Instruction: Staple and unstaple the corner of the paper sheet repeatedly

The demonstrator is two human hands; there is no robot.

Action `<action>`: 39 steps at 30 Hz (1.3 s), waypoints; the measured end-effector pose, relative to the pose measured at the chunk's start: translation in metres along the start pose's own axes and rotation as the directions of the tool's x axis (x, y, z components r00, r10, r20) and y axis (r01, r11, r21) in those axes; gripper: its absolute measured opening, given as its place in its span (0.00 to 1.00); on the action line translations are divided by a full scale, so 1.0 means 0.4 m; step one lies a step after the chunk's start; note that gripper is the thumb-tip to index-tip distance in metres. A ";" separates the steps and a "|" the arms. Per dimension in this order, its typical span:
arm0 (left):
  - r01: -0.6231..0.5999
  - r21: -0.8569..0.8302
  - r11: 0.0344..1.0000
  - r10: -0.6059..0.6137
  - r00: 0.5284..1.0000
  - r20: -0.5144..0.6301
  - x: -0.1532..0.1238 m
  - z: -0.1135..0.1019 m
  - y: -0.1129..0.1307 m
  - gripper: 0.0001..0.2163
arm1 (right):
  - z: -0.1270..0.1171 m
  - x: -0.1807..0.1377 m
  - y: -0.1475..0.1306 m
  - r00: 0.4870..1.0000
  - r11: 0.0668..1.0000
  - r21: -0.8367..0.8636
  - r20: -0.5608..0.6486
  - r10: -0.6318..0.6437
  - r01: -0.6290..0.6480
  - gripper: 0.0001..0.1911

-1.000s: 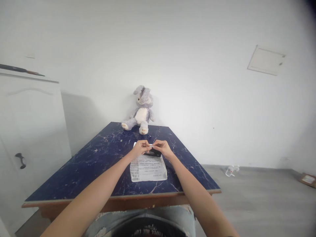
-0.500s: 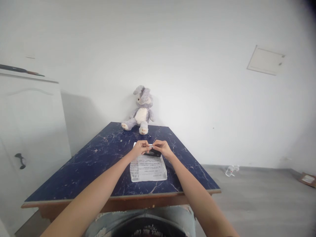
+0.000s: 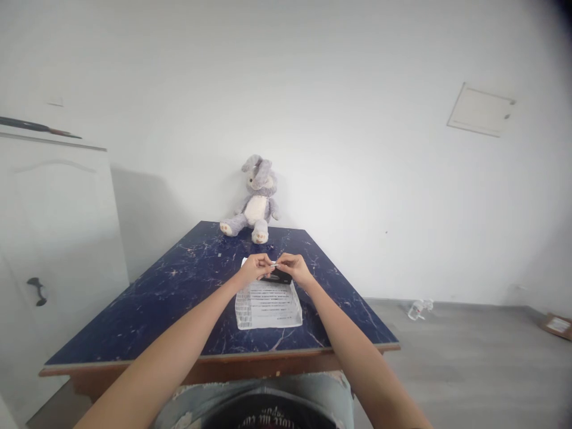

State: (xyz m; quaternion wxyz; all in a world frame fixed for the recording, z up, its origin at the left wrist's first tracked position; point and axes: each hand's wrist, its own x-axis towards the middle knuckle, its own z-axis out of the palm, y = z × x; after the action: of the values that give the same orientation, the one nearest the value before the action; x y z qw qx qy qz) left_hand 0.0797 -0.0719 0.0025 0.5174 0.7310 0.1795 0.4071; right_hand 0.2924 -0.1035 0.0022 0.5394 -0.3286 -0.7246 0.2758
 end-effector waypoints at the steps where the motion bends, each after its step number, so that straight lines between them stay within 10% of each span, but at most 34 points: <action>1: -0.004 0.036 0.999 0.004 1.000 -0.007 0.002 -0.005 0.000 0.20 | -0.003 0.002 0.006 0.999 1.000 0.000 -0.054 0.008 -0.008 0.15; 7: 0.025 0.411 0.911 0.143 0.917 -0.372 0.016 -0.093 -0.013 0.13 | -0.069 0.006 0.075 0.838 0.970 -0.117 -0.531 0.121 -0.214 0.14; 12: 0.443 0.730 0.520 0.213 0.760 -0.614 0.007 -0.175 -0.051 0.10 | -0.125 -0.016 0.127 0.769 0.777 -0.372 -0.603 0.213 -0.507 0.05; 21: 0.689 0.706 0.161 -0.186 0.724 -0.664 0.007 -0.210 -0.126 0.26 | -0.151 -0.039 0.162 0.660 0.567 -0.413 -0.669 0.342 -0.713 0.06; 32: 0.665 0.729 0.164 0.070 0.729 -0.681 -0.005 -0.204 -0.104 0.20 | -0.149 -0.039 0.166 0.723 0.580 -0.486 -0.628 0.288 -0.654 0.12; 39: 0.636 0.757 0.151 -0.129 0.772 -0.622 -0.005 -0.211 -0.118 0.21 | -0.138 -0.025 0.161 0.787 0.659 -0.519 -0.587 0.188 -0.545 0.13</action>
State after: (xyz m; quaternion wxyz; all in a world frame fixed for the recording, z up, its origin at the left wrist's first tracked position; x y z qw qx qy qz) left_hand 0.0202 -0.0030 -0.0296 0.0096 0.7073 0.6753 0.2087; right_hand 0.3590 -0.0680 -0.0377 0.4788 -0.7005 -0.5290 0.0139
